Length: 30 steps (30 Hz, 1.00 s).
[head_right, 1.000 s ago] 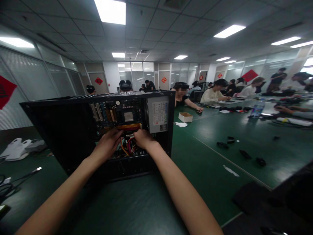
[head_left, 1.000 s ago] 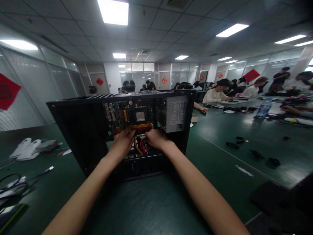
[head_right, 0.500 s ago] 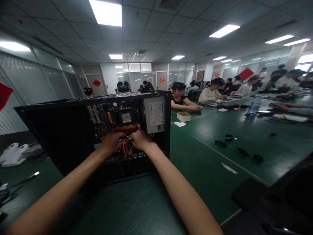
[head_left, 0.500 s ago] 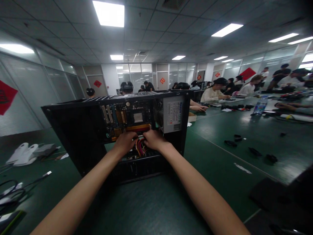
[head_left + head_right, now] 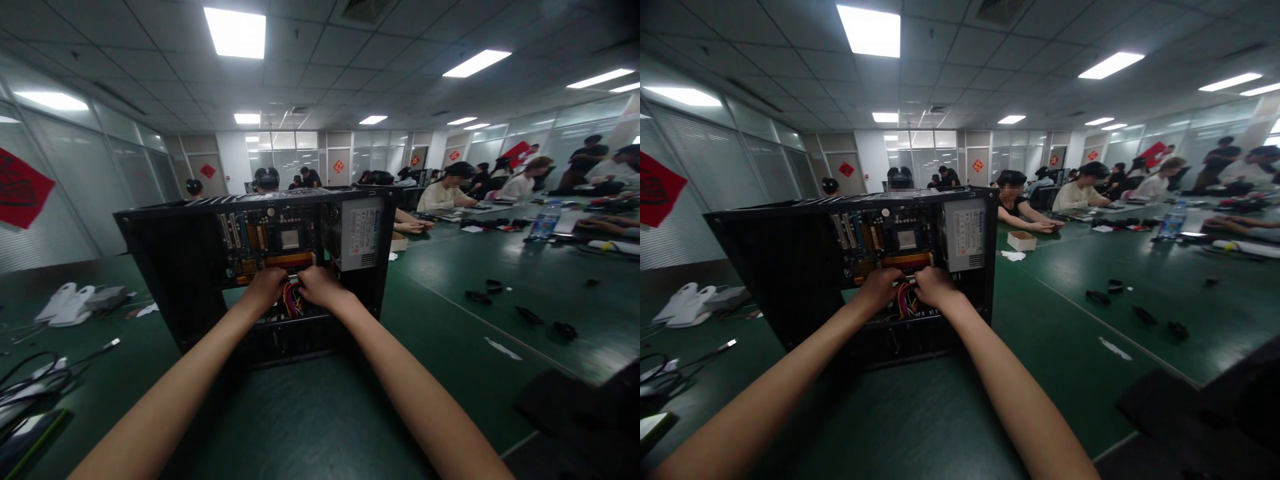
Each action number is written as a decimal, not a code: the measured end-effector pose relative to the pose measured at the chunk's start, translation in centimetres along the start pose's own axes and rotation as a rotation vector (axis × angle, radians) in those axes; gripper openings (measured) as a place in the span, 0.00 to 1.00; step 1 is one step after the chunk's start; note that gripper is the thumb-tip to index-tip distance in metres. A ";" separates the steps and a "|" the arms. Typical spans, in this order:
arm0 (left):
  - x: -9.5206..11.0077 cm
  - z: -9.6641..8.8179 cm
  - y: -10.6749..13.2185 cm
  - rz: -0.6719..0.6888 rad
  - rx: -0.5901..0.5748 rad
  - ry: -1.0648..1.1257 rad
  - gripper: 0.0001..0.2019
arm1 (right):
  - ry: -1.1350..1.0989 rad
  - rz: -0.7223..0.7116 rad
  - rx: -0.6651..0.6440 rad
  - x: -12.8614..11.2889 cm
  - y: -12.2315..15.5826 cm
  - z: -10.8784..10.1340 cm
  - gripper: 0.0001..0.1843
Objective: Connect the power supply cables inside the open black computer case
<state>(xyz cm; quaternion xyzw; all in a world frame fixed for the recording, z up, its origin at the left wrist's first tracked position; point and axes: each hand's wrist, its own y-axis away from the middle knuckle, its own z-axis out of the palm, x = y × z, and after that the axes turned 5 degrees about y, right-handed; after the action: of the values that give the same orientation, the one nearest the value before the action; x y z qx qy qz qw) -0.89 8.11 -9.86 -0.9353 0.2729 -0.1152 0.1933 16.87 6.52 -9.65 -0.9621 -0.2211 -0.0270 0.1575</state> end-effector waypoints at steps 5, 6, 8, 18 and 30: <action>0.0 0.1 0.0 -0.010 -0.002 -0.012 0.08 | 0.003 -0.001 -0.005 0.0 0.1 0.0 0.15; -0.1 0.1 0.0 -0.010 -0.001 -0.014 0.08 | 0.005 -0.001 -0.006 0.0 0.2 -0.1 0.15; -0.2 0.2 0.0 -0.010 0.003 -0.017 0.08 | 0.005 -0.004 -0.001 -0.1 0.2 -0.1 0.15; -0.6 0.4 -0.1 -0.034 0.006 -0.061 0.06 | 0.039 -0.022 0.023 -0.4 -0.1 0.7 0.16; 0.4 -0.4 0.0 -0.107 -0.078 -0.129 0.10 | 0.029 -0.047 0.016 -0.6 0.3 -0.1 0.17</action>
<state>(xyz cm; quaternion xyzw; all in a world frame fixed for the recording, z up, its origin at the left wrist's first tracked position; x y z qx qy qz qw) -0.68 7.75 -9.46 -0.9609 0.2139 -0.0542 0.1675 16.49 5.98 -9.71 -0.9549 -0.2415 -0.0428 0.1676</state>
